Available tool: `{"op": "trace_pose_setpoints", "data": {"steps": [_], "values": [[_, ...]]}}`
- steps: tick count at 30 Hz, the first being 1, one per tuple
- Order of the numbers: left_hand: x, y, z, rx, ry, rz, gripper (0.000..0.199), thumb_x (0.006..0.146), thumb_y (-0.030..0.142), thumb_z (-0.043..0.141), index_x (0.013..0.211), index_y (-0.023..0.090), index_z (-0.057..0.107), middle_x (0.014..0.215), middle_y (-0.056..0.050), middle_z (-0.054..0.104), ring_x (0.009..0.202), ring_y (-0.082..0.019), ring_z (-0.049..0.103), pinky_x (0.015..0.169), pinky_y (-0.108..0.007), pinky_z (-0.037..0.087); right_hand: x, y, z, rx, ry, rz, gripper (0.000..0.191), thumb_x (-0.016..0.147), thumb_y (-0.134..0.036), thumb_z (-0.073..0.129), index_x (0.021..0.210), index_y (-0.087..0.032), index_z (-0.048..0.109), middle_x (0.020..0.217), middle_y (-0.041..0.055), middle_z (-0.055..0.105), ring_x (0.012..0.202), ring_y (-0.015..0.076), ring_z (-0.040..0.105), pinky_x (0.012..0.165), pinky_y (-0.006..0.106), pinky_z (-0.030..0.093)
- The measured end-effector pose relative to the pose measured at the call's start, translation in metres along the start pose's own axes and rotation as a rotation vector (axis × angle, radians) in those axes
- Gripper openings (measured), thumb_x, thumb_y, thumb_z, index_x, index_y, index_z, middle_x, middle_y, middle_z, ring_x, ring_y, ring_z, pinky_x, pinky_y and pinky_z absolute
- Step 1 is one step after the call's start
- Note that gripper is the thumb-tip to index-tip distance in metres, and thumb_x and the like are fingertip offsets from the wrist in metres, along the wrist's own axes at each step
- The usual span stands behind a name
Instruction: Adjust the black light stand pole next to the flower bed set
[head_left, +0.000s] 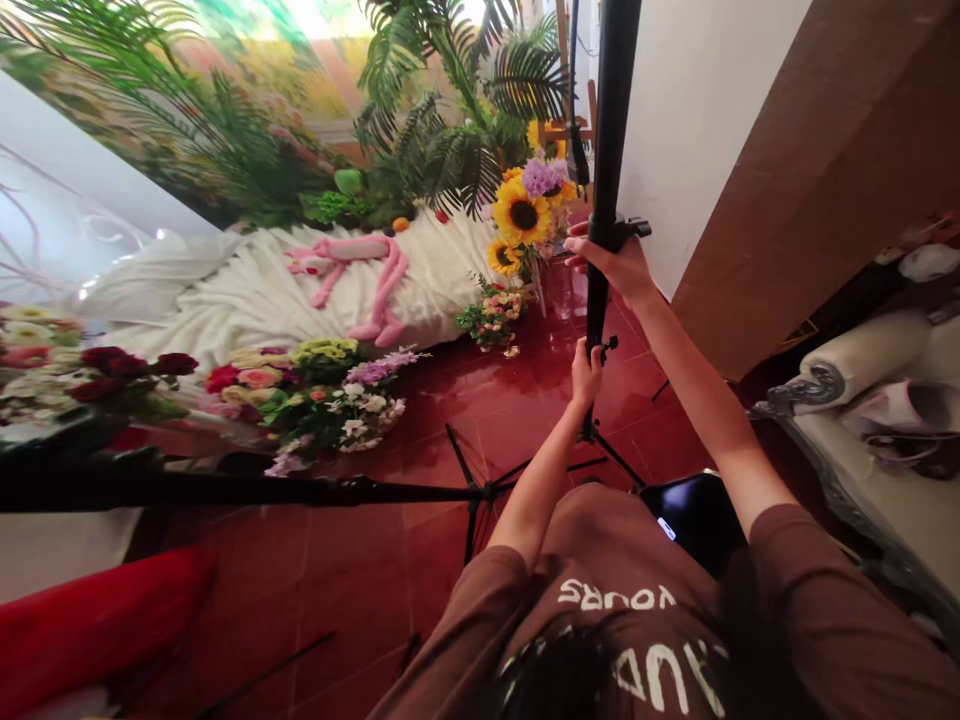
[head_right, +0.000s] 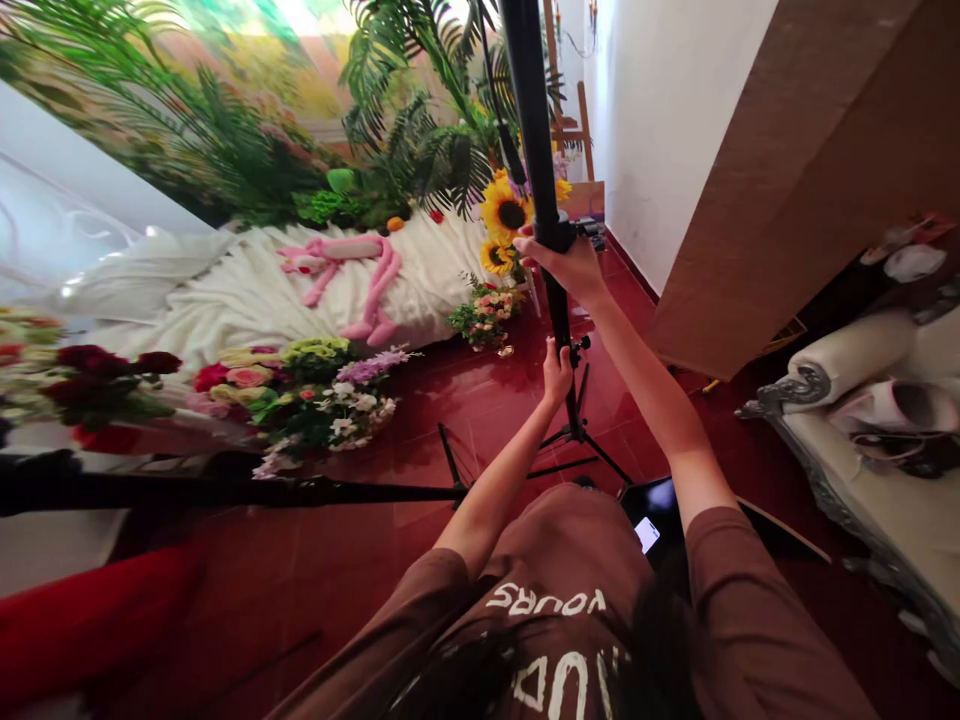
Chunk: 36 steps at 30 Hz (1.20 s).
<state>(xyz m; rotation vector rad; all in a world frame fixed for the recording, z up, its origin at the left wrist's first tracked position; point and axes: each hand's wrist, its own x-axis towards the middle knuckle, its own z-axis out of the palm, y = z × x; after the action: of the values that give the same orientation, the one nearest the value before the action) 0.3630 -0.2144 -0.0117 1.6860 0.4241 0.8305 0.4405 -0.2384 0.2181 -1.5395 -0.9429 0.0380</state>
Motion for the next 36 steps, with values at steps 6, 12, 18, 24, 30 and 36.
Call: {"op": "trace_pose_setpoints", "data": {"steps": [6,12,18,24,30,36], "values": [[-0.002,0.006,-0.004,0.044,-0.037,0.018,0.043,0.093,0.055,0.045,0.116,0.019,0.05,0.09,-0.007,0.066,0.079,-0.016,0.064,0.077,-0.03,0.049,-0.001,0.002,0.004,0.074,-0.015,0.149,0.031,0.075,-0.046,0.071,0.071,-0.018,0.06,0.061,-0.0025,0.058,0.063,0.0114,0.062,0.065,0.024,0.053],[-0.003,0.007,-0.002,0.076,-0.015,0.032,0.058,0.079,0.053,0.068,0.119,0.018,0.046,0.096,-0.009,0.066,0.087,-0.02,0.066,0.08,-0.034,0.051,-0.03,0.045,0.006,0.11,-0.143,0.272,0.025,0.068,-0.038,0.073,0.073,-0.018,0.06,0.06,-0.0042,0.058,0.061,0.0113,0.059,0.062,0.024,0.049],[0.0,-0.007,0.0,0.076,0.002,0.078,0.05,0.082,0.049,0.065,0.117,0.018,0.047,0.108,-0.014,0.064,0.095,-0.023,0.066,0.083,-0.037,0.052,-0.066,0.095,0.016,0.074,-0.167,0.43,0.022,0.062,-0.033,0.073,0.073,-0.018,0.062,0.066,-0.0035,0.063,0.064,0.0106,0.06,0.065,0.023,0.049],[0.0,-0.015,0.0,0.09,-0.02,0.072,0.048,0.084,0.047,0.064,0.118,0.019,0.044,0.106,-0.013,0.064,0.092,-0.022,0.066,0.079,-0.037,0.053,-0.067,0.103,0.018,0.031,-0.176,0.399,0.019,0.067,-0.035,0.07,0.073,-0.019,0.063,0.067,-0.003,0.065,0.067,0.0117,0.063,0.067,0.023,0.05],[0.003,-0.021,-0.001,0.055,-0.077,0.106,0.048,0.085,0.046,0.064,0.119,0.019,0.044,0.104,-0.012,0.064,0.095,-0.021,0.066,0.083,-0.036,0.054,-0.07,0.107,0.017,-0.146,-0.159,0.32,0.026,0.075,-0.043,0.067,0.077,-0.018,0.063,0.072,-0.0002,0.065,0.074,0.0153,0.064,0.072,0.027,0.051],[0.003,-0.021,-0.004,0.005,-0.114,0.156,0.045,0.087,0.041,0.062,0.12,0.018,0.043,0.109,-0.014,0.062,0.1,-0.022,0.065,0.087,-0.037,0.052,-0.098,0.109,-0.017,-0.502,-0.225,0.064,0.049,0.067,-0.039,0.077,0.108,-0.018,0.06,0.108,0.0102,0.064,0.106,0.0283,0.058,0.093,0.043,0.05]]}}
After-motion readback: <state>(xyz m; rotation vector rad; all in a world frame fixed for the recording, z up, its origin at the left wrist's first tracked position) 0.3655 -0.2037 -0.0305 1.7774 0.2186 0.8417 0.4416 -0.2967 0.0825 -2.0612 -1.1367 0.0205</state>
